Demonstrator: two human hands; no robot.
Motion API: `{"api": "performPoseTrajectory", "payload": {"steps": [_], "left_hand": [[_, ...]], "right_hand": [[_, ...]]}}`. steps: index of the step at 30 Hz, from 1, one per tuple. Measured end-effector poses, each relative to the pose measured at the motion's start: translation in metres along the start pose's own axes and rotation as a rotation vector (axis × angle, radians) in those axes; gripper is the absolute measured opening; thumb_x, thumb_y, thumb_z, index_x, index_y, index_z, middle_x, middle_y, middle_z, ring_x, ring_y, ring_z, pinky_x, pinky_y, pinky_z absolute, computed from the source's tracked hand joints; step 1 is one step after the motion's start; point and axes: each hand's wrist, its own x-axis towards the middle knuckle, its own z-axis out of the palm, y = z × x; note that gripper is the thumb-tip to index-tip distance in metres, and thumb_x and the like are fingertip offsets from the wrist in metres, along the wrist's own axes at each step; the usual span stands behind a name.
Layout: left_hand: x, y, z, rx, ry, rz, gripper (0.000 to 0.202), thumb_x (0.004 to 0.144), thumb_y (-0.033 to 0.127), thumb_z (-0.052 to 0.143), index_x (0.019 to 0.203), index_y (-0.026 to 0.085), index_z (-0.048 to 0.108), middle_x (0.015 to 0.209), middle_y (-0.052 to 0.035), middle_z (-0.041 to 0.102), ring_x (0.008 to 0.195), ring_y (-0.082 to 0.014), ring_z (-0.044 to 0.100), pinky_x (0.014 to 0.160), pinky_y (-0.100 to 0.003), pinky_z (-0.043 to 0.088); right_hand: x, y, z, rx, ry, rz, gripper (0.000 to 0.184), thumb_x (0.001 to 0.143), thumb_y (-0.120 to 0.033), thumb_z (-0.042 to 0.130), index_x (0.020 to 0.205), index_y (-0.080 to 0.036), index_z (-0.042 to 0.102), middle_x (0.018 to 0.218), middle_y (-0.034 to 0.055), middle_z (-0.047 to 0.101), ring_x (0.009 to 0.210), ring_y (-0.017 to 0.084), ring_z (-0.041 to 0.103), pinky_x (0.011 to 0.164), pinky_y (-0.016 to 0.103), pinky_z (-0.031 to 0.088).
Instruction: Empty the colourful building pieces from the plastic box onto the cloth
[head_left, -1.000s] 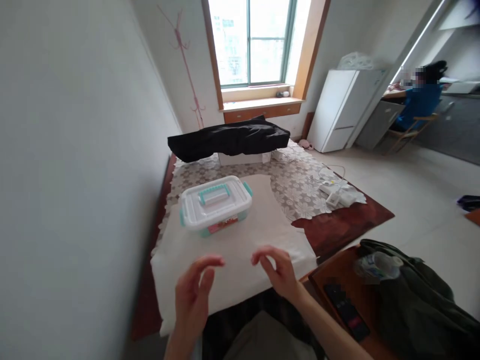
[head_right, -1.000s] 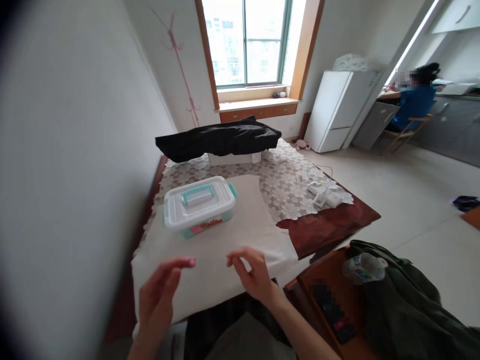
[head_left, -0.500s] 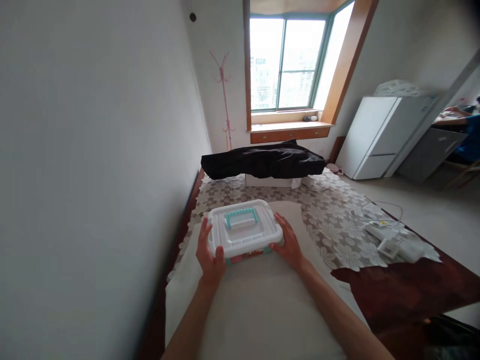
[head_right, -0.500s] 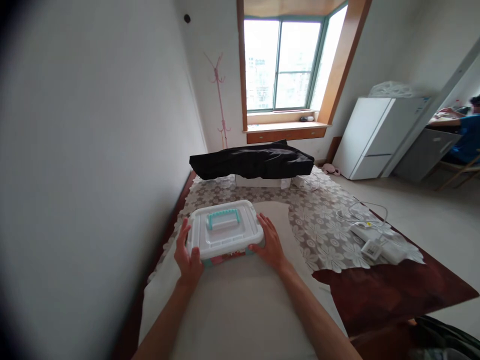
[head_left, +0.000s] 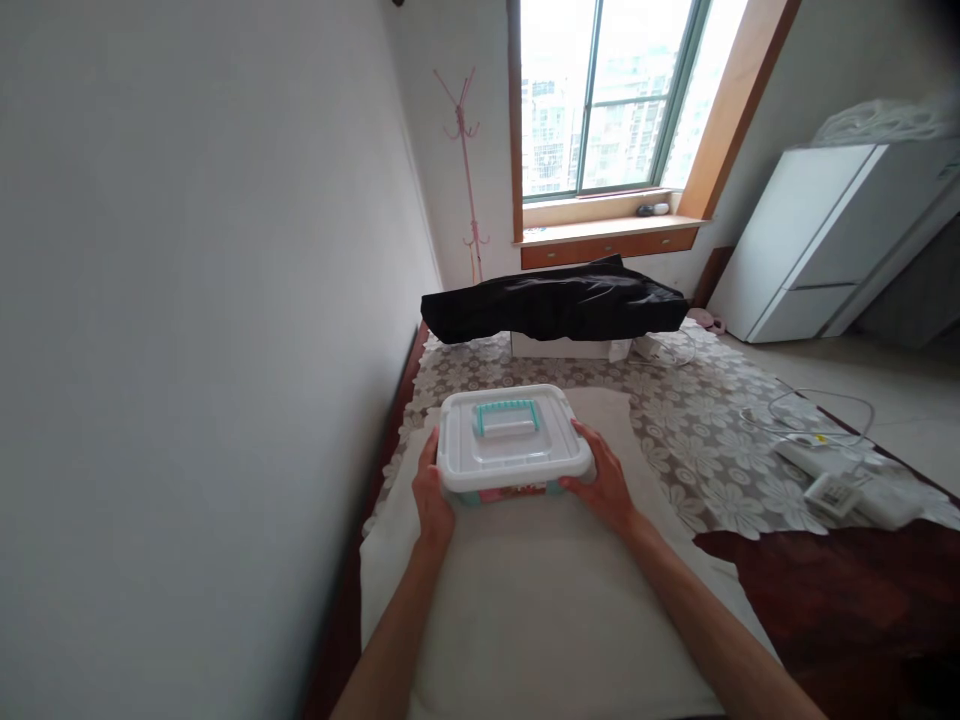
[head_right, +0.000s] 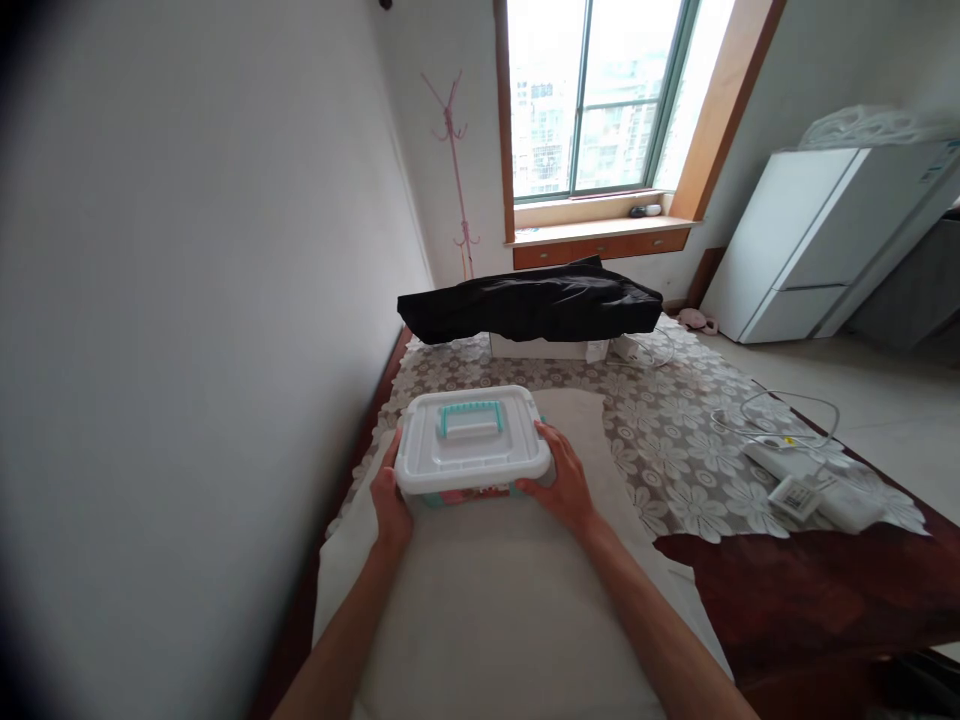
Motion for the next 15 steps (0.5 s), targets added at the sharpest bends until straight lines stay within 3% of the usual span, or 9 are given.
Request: {"api": "performPoseTrajectory", "payload": {"steps": [7,10,13,15], "left_hand": [[0.004,-0.004,0.002,-0.195,0.039,-0.047,0.067,0.101,0.059,0.048,0.156,0.020,0.048,0.155,-0.0128,0.055,0.145,-0.0332,0.048,0.125,-0.049,0.032],[0.006,-0.005,0.000,-0.207,0.048,-0.070,0.066,0.098,0.062,0.054,0.147,0.019,0.060,0.151,-0.0141,0.058,0.143,-0.0347,0.051,0.123,-0.049,0.035],[0.008,-0.005,-0.003,-0.185,0.029,-0.079,0.058,0.097,0.058,0.059,0.138,0.018,0.068,0.145,-0.0136,0.064,0.141,-0.0347,0.053,0.124,-0.049,0.035],[0.008,-0.004,-0.003,-0.168,0.036,-0.070,0.053,0.096,0.054,0.062,0.136,0.019,0.070,0.144,-0.0124,0.065,0.140,-0.0337,0.054,0.124,-0.048,0.034]], "right_hand": [[0.008,-0.013,-0.007,0.088,0.001,0.047,0.077,0.079,-0.051,0.082,0.148,-0.029,0.054,0.146,0.0122,0.058,0.134,0.034,0.057,0.114,0.048,0.047],[0.009,-0.014,-0.008,0.174,-0.022,0.089,0.076,0.079,-0.049,0.083,0.147,-0.029,0.056,0.148,0.0117,0.057,0.138,0.034,0.054,0.115,0.049,0.046],[0.008,-0.016,-0.008,0.311,-0.035,0.211,0.086,0.078,-0.048,0.084,0.154,-0.028,0.048,0.153,0.0110,0.055,0.139,0.034,0.054,0.112,0.047,0.050],[0.008,-0.018,-0.009,0.388,-0.021,0.301,0.084,0.083,-0.050,0.080,0.155,-0.026,0.046,0.154,0.0103,0.055,0.135,0.032,0.058,0.109,0.045,0.053]]}}
